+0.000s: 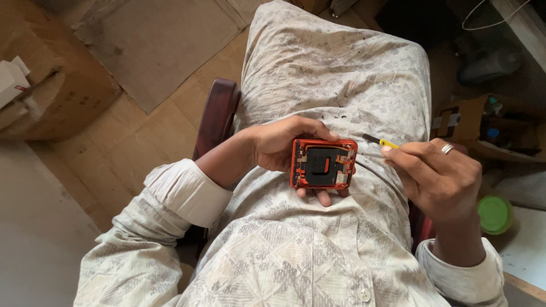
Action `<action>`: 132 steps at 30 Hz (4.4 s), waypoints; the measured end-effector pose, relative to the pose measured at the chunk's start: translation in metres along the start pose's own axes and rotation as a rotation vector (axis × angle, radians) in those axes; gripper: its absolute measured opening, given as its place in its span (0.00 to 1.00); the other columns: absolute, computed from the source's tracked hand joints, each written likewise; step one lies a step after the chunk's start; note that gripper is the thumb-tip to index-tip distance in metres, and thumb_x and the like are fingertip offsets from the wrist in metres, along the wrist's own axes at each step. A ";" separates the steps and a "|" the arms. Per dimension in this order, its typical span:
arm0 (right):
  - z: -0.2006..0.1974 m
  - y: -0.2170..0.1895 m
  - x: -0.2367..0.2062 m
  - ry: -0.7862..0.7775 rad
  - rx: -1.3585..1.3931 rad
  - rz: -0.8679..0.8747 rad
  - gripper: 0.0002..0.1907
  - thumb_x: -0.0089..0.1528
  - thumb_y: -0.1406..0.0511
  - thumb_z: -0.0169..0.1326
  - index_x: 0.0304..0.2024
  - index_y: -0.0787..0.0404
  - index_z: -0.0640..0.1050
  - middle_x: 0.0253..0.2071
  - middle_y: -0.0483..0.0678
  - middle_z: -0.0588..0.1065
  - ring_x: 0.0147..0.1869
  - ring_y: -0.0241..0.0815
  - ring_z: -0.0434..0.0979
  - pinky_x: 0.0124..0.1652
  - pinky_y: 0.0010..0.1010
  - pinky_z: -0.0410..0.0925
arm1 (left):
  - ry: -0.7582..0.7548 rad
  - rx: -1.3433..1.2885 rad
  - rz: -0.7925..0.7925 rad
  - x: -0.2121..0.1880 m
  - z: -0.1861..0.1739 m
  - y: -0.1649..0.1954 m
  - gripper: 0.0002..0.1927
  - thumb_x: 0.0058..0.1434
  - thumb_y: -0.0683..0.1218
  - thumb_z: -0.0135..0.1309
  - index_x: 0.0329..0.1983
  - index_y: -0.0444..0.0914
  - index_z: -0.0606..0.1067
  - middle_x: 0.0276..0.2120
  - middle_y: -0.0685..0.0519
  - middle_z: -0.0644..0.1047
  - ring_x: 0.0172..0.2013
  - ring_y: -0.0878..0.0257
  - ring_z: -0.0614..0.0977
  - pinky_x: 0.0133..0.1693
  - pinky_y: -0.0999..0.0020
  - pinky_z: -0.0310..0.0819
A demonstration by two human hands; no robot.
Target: The person holds a small orange electronic device on their lap and uses a metal tool to probe and adjust internal components. They repeatedly insert the tool into the device, manipulate parts, and occasionally pause to inspect the interior.
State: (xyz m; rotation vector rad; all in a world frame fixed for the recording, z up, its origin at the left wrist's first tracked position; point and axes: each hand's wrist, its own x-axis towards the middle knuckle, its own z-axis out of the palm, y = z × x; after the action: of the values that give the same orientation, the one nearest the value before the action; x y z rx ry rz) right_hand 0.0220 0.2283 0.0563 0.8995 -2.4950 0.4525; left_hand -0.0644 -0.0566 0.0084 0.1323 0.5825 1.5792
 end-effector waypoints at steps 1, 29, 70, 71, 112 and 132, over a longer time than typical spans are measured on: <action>0.000 0.000 0.000 0.004 -0.037 -0.016 0.09 0.65 0.66 0.66 0.47 0.55 0.83 0.33 0.46 0.78 0.32 0.41 0.74 0.30 0.32 0.66 | 0.004 -0.016 0.003 0.001 -0.001 -0.001 0.30 0.70 0.53 0.41 0.63 0.24 0.67 0.51 0.28 0.78 0.41 0.37 0.84 0.33 0.54 0.85; 0.019 -0.009 -0.004 -0.128 -0.047 0.046 0.13 0.63 0.63 0.67 0.48 0.61 0.83 0.34 0.47 0.79 0.31 0.39 0.77 0.28 0.30 0.66 | 0.037 -0.029 0.069 0.003 -0.025 -0.011 0.36 0.68 0.56 0.35 0.68 0.24 0.64 0.51 0.23 0.76 0.39 0.39 0.86 0.27 0.63 0.82; 0.020 -0.010 -0.004 -0.052 -0.150 0.005 0.09 0.64 0.67 0.65 0.47 0.54 0.83 0.34 0.42 0.77 0.36 0.40 0.77 0.35 0.32 0.67 | 0.028 -0.030 0.057 0.002 -0.030 -0.013 0.36 0.68 0.56 0.35 0.67 0.23 0.65 0.51 0.24 0.77 0.39 0.40 0.86 0.27 0.64 0.82; 0.021 -0.010 -0.004 -0.065 -0.158 0.009 0.09 0.65 0.68 0.65 0.48 0.54 0.83 0.34 0.42 0.77 0.36 0.40 0.76 0.35 0.30 0.68 | 0.026 -0.031 0.055 0.002 -0.030 -0.013 0.36 0.68 0.56 0.35 0.67 0.24 0.65 0.51 0.24 0.77 0.40 0.40 0.86 0.27 0.64 0.82; 0.023 -0.017 -0.009 -0.174 -0.079 0.069 0.13 0.62 0.71 0.64 0.49 0.58 0.82 0.30 0.46 0.77 0.27 0.42 0.75 0.28 0.36 0.68 | 0.140 0.028 0.075 0.003 -0.027 -0.016 0.33 0.66 0.56 0.37 0.61 0.25 0.70 0.40 0.30 0.81 0.28 0.49 0.85 0.22 0.66 0.78; 0.019 -0.022 -0.001 -0.183 -0.130 0.048 0.16 0.59 0.77 0.59 0.47 0.58 0.84 0.38 0.47 0.82 0.30 0.43 0.78 0.32 0.35 0.72 | 0.197 0.038 0.054 0.002 -0.027 -0.016 0.33 0.66 0.57 0.37 0.59 0.25 0.71 0.39 0.31 0.81 0.28 0.49 0.86 0.21 0.66 0.78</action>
State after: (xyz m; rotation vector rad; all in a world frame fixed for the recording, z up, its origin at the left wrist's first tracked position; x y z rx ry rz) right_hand 0.0319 0.2045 0.0430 0.8651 -2.6812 0.2283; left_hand -0.0611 -0.0622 -0.0224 0.0209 0.7686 1.6446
